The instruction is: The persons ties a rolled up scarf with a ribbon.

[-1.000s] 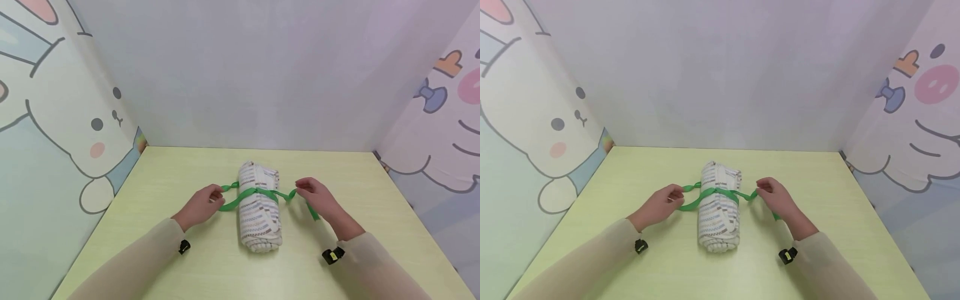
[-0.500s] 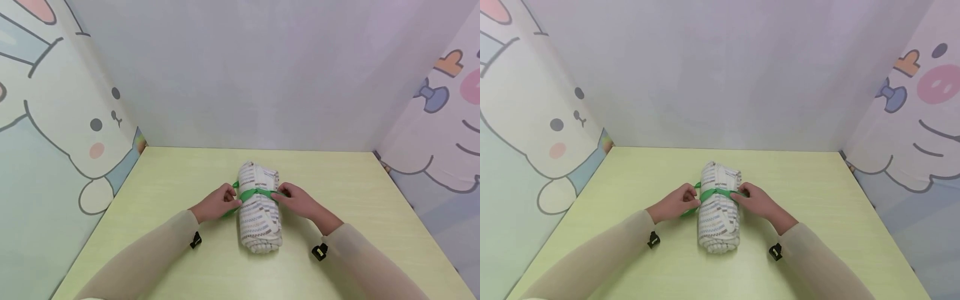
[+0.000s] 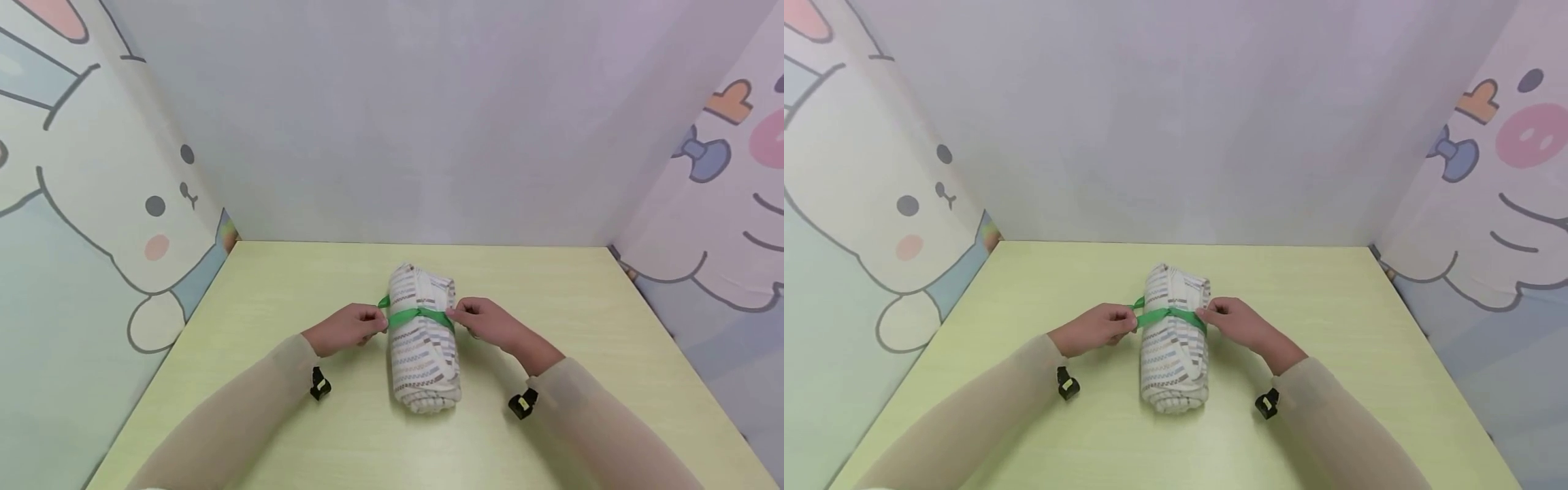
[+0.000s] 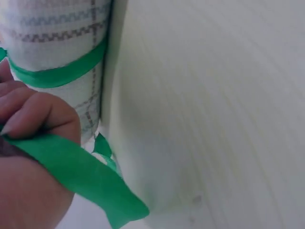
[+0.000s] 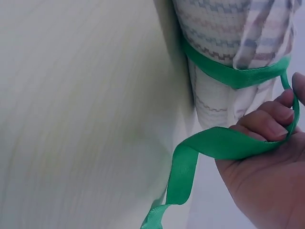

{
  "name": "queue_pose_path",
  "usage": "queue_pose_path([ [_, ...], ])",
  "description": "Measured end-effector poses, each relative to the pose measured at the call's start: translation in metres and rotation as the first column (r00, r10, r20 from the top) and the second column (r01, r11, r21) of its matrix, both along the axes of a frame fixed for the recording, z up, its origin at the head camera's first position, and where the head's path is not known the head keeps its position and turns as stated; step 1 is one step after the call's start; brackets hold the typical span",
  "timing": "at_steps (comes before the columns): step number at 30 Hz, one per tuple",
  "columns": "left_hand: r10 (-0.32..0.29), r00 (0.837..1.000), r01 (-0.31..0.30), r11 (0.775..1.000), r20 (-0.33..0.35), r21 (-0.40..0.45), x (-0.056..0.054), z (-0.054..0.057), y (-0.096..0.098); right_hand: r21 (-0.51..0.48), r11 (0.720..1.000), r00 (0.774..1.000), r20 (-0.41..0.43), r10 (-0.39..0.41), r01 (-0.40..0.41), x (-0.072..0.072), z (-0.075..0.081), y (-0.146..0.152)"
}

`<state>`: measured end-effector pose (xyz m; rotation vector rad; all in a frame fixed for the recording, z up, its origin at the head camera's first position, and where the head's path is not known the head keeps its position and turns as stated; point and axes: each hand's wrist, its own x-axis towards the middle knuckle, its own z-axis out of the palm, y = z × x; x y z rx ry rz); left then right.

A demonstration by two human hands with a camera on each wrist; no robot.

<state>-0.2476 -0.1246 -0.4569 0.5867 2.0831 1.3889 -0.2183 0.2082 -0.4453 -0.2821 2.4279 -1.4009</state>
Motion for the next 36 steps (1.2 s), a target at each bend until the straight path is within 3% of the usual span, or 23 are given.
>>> queue_pose_path([
  [5, 0.03, 0.999, -0.032, 0.998, 0.037, 0.053, 0.005, 0.012, -0.005, -0.097, 0.995, 0.997, 0.077, 0.024, -0.016, 0.001, 0.005, 0.006],
  [8, 0.056, 0.998, -0.058, 0.997, 0.025, 0.048, 0.007, 0.019, -0.009, -0.11, 0.993, 0.995, 0.087, 0.046, -0.036, 0.001, 0.01, 0.01],
  [13, 0.095, 0.992, -0.099, 0.994, -0.085, -0.041, 0.005, 0.027, -0.015, -0.083, 0.993, 0.993, 0.071, 0.094, -0.088, -0.002, 0.014, 0.019],
  [17, 0.099, 0.983, -0.11, 0.992, -0.152, -0.068, 0.001, 0.031, -0.021, -0.137, 0.985, 0.992, 0.059, 0.112, -0.103, -0.006, 0.017, 0.027],
  [25, 0.085, 0.966, -0.111, 0.99, -0.243, -0.093, -0.004, 0.053, -0.033, -0.361, 0.928, 0.994, 0.018, 0.104, -0.09, -0.01, 0.03, 0.036],
  [31, 0.092, 0.961, -0.129, 0.984, -0.262, -0.127, -0.004, 0.071, -0.047, -0.451, 0.886, 0.994, -0.024, 0.108, -0.107, -0.012, 0.041, 0.04],
  [36, 0.06, 0.961, -0.102, 0.985, -0.269, -0.143, -0.004, 0.083, -0.06, -0.488, 0.859, 0.988, -0.058, 0.145, -0.155, -0.011, 0.048, 0.046],
])
